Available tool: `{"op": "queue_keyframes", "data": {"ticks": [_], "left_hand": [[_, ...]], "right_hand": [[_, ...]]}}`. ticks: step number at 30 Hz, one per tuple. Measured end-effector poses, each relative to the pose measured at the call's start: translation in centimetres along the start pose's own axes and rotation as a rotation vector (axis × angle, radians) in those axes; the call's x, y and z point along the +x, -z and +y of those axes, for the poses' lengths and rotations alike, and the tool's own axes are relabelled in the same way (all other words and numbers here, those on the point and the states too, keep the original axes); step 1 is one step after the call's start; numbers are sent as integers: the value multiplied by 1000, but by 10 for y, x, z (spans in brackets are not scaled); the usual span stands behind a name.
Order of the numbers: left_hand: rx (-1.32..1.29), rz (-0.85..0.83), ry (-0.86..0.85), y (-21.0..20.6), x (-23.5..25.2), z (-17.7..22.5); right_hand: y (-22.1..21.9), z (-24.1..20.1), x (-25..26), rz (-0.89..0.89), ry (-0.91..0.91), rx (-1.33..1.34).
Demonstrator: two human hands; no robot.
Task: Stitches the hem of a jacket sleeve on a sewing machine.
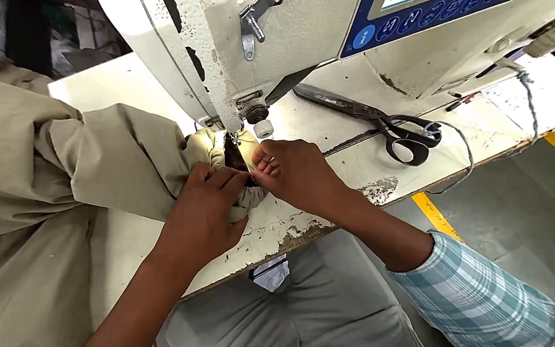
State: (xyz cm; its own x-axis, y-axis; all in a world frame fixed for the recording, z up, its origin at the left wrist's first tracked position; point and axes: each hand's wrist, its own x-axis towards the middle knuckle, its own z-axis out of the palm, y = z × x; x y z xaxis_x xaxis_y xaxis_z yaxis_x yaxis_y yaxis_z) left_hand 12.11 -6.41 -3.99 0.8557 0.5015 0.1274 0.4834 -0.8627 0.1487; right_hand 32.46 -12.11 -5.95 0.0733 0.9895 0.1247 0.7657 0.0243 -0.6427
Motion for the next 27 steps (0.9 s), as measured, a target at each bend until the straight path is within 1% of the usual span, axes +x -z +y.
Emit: {"op": "queue_keyframes", "data": {"ticks": [4, 6, 13, 17, 21, 24, 27], "left_hand": [[-21, -1, 3, 0, 1, 0], [-18, -19, 7, 1, 2, 0], [-6, 38, 13, -4, -1, -2], [24, 16, 24, -3, 0, -1], [28, -61, 19, 2, 9, 2], [26, -100, 26, 5, 11, 4], [13, -112, 30, 5, 11, 5]], "right_hand": [[6, -9, 11, -72, -58, -24], [7, -11, 13, -80, -79, -26], [7, -1, 12, -83, -149, 171], [6, 2, 12, -93, -176, 253], [10, 1, 11, -116, -226, 325], [15, 0, 11, -149, -138, 216], [27, -2, 12, -66, -9, 116]]}}
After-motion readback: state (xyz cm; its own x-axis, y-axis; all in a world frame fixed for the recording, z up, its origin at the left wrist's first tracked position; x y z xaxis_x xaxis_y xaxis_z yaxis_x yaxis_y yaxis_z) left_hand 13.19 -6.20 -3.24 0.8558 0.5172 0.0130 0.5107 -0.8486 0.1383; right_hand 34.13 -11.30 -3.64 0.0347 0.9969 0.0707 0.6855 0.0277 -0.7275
